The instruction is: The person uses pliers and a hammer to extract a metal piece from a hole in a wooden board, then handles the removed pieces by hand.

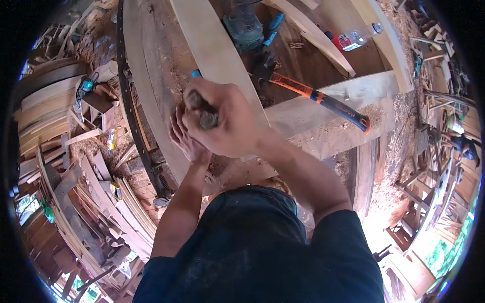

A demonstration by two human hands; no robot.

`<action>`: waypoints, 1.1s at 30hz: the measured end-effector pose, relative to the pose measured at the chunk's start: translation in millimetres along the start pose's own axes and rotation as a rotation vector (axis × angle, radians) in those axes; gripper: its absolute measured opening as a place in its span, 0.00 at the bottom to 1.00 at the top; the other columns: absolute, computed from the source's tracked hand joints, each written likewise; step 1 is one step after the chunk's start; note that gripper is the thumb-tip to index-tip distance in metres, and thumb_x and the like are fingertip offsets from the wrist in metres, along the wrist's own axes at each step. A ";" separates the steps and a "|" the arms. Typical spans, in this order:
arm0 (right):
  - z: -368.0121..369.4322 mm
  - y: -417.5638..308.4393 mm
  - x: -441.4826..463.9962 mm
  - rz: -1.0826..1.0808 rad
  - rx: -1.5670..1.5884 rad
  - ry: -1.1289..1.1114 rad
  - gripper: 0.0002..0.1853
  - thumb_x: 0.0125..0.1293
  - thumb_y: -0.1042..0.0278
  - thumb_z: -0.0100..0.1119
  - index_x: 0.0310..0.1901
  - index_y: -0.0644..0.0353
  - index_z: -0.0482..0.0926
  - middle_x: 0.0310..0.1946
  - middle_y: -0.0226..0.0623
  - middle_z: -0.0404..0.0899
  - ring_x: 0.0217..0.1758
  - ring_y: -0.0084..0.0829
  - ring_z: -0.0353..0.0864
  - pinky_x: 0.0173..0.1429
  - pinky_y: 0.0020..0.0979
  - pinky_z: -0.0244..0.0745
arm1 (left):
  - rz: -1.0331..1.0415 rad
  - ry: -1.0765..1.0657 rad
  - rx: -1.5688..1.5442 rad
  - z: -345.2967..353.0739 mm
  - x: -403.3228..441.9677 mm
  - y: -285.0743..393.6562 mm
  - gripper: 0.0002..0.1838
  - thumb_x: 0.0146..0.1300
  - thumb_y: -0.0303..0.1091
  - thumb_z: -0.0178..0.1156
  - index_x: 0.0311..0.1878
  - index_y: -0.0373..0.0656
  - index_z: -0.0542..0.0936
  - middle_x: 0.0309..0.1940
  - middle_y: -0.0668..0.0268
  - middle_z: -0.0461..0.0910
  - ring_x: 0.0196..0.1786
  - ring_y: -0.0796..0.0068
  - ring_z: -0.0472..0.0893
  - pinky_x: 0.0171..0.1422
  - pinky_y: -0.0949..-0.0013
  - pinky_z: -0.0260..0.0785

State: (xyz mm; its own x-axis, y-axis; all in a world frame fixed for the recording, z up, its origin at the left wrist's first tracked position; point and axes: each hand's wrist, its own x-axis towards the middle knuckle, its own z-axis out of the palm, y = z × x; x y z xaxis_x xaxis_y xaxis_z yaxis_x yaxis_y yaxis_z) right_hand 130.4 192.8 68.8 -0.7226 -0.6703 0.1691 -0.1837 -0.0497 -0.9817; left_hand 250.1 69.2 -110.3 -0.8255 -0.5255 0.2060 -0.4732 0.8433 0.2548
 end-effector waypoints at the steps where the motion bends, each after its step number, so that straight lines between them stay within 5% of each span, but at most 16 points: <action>1: -5.8 -0.4 1.0 -0.018 0.024 -0.070 0.05 0.62 0.77 0.58 0.36 0.63 0.72 0.25 0.27 0.66 0.28 0.16 0.64 0.32 0.26 0.60 | -0.011 -0.001 -0.003 -0.5 0.5 -0.1 0.32 0.71 0.53 0.53 0.72 0.45 0.69 0.75 0.53 0.65 0.77 0.45 0.60 0.78 0.41 0.46; 3: -14.0 -4.2 -1.4 -0.047 0.074 -0.196 0.05 0.61 0.78 0.58 0.36 0.63 0.72 0.25 0.27 0.67 0.28 0.16 0.64 0.32 0.25 0.61 | -0.020 -0.014 -0.011 -2.7 2.4 3.4 0.32 0.71 0.53 0.53 0.72 0.45 0.69 0.75 0.53 0.65 0.77 0.45 0.60 0.78 0.40 0.46; 9: 21.3 -6.4 -36.3 -0.033 -0.098 0.411 0.06 0.60 0.77 0.58 0.35 0.62 0.71 0.27 0.29 0.68 0.28 0.17 0.65 0.33 0.25 0.61 | -0.039 -0.020 -0.010 -2.5 2.5 5.0 0.32 0.71 0.54 0.51 0.73 0.46 0.69 0.75 0.53 0.64 0.77 0.45 0.60 0.77 0.40 0.47; 12: 17.1 -10.9 -20.7 0.035 -0.110 0.251 0.06 0.60 0.77 0.59 0.36 0.62 0.71 0.28 0.29 0.69 0.28 0.18 0.64 0.32 0.25 0.60 | -0.038 -0.032 -0.022 -4.0 0.5 5.2 0.33 0.71 0.54 0.51 0.73 0.46 0.69 0.75 0.53 0.64 0.78 0.45 0.59 0.78 0.40 0.45; 16: -16.4 -5.9 -4.8 -0.057 0.006 -0.227 0.06 0.59 0.78 0.57 0.37 0.62 0.70 0.28 0.29 0.69 0.29 0.17 0.65 0.32 0.25 0.60 | -0.039 -0.034 -0.035 -3.7 0.2 2.3 0.33 0.71 0.54 0.51 0.73 0.45 0.68 0.76 0.53 0.63 0.78 0.44 0.58 0.79 0.40 0.44; 22: 28.1 1.3 -47.3 -0.176 -0.166 0.428 0.06 0.61 0.80 0.56 0.39 0.63 0.70 0.31 0.31 0.72 0.30 0.17 0.66 0.32 0.23 0.60 | -0.062 -0.048 -0.056 -6.2 2.3 5.7 0.33 0.72 0.54 0.51 0.73 0.45 0.68 0.76 0.53 0.63 0.78 0.44 0.58 0.79 0.40 0.43; 23: 30.1 1.9 -45.0 -0.208 -0.183 0.450 0.10 0.55 0.80 0.61 0.38 0.62 0.71 0.25 0.36 0.68 0.23 0.31 0.64 0.32 0.31 0.65 | -0.067 -0.049 -0.064 -7.1 3.4 6.5 0.33 0.72 0.54 0.51 0.73 0.44 0.68 0.76 0.53 0.63 0.79 0.44 0.58 0.79 0.40 0.43; 26: 12.7 -10.8 -25.9 -0.025 -0.090 0.225 0.10 0.55 0.81 0.60 0.37 0.63 0.71 0.25 0.34 0.68 0.24 0.27 0.64 0.32 0.29 0.65 | -0.051 -0.040 -0.060 -8.7 1.7 5.4 0.33 0.71 0.54 0.51 0.73 0.45 0.68 0.76 0.53 0.62 0.78 0.44 0.58 0.79 0.40 0.43; 29: -14.4 -4.7 -14.6 -0.044 0.048 -0.248 0.07 0.62 0.81 0.56 0.39 0.63 0.70 0.31 0.30 0.72 0.30 0.18 0.66 0.34 0.23 0.61 | -0.051 -0.034 -0.047 -9.0 3.5 6.7 0.33 0.71 0.54 0.51 0.73 0.44 0.68 0.76 0.53 0.62 0.78 0.44 0.58 0.79 0.40 0.43; 32: -8.4 -5.5 -23.8 -0.090 -0.013 -0.164 0.07 0.61 0.82 0.54 0.40 0.64 0.69 0.31 0.32 0.72 0.30 0.20 0.67 0.34 0.23 0.62 | -0.053 -0.041 -0.047 -6.9 0.3 4.3 0.33 0.71 0.54 0.52 0.73 0.44 0.69 0.76 0.53 0.63 0.78 0.44 0.58 0.79 0.40 0.43; 33: 1.4 -4.0 -30.0 -0.130 -0.058 0.025 0.09 0.59 0.82 0.56 0.40 0.64 0.70 0.29 0.32 0.71 0.28 0.22 0.67 0.33 0.25 0.62 | -0.051 -0.038 -0.049 -5.3 1.0 3.5 0.33 0.71 0.54 0.52 0.73 0.44 0.69 0.76 0.53 0.63 0.78 0.44 0.59 0.79 0.40 0.43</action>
State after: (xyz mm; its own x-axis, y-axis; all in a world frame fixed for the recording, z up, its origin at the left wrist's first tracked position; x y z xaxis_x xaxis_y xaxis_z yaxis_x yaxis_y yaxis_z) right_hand 153.8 212.1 67.6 -0.7063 -0.6423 0.2976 -0.3145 -0.0920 -0.9448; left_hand 249.2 71.0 -104.2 -0.8122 -0.5622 0.1557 -0.5000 0.8084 0.3106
